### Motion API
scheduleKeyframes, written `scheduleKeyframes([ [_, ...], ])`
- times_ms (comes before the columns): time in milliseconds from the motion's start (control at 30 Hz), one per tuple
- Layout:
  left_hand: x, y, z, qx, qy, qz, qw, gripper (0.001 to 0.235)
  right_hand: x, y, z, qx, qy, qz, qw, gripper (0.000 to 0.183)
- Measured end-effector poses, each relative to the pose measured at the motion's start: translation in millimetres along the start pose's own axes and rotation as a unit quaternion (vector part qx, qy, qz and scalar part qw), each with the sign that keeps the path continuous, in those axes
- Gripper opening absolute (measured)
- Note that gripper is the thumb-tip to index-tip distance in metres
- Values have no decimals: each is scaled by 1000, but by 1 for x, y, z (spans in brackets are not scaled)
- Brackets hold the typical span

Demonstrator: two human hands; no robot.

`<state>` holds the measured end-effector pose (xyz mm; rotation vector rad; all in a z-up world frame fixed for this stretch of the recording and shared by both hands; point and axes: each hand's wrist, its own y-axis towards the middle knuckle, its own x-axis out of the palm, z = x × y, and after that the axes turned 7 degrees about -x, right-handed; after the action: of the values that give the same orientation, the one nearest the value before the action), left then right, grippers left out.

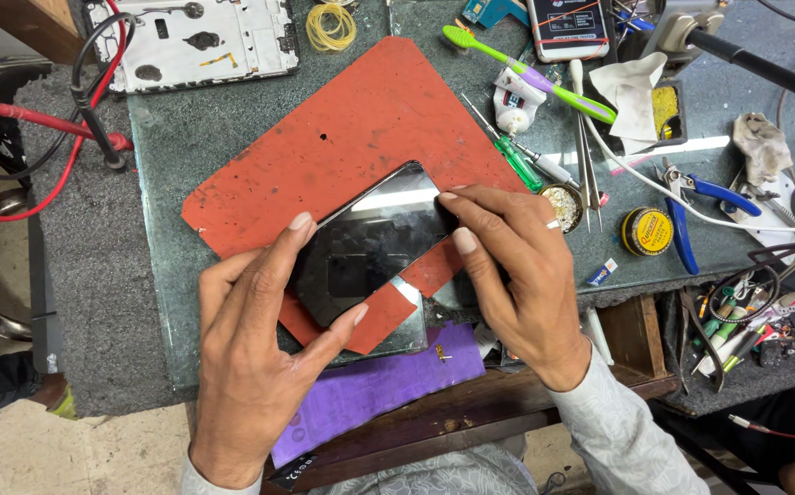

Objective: The person wipes the edges and screen of a smartphone with a white cloth, then secures the device with rubber bands. The person also briefly handles a second smartphone.

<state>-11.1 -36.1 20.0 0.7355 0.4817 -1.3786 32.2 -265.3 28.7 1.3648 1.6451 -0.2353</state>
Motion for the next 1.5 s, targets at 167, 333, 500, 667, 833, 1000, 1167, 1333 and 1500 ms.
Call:
scheduleKeyframes([
  [167, 1, -1, 0, -7, -5, -2, 1000, 89, 0, 1, -2, -14, -23, -17, 999, 29],
  [333, 3, -2, 2, -18, -9, 2, 1000, 89, 1, 2, -2, -31, -49, -39, 998, 33],
  [500, 3, -3, 4, -7, 6, 8, 1000, 88, 1, 2, -4, -18, -35, -52, 998, 34],
  [667, 3, -3, 3, -11, 11, -1, 1000, 88, 1, 3, -4, -29, -53, -54, 997, 34],
  [833, 1, -2, 2, -21, 40, -10, 999, 86, 2, 3, -7, -36, -80, -57, 995, 36],
  [1000, 0, 3, 6, 17, 77, 8, 997, 81, 3, 4, -11, -36, -110, -58, 992, 36],
  [1167, -1, 15, 13, -4, 93, -15, 996, 70, 7, 3, -14, -30, -124, -48, 991, 36],
  [1333, -3, 35, 16, 9, 101, -66, 993, 70, 10, 2, -14, -35, -122, 3, 992, 41],
  [1500, -6, 39, 27, 10, 38, -72, 997, 50, 4, 3, -2, 29, 51, 28, 998, 55],
])
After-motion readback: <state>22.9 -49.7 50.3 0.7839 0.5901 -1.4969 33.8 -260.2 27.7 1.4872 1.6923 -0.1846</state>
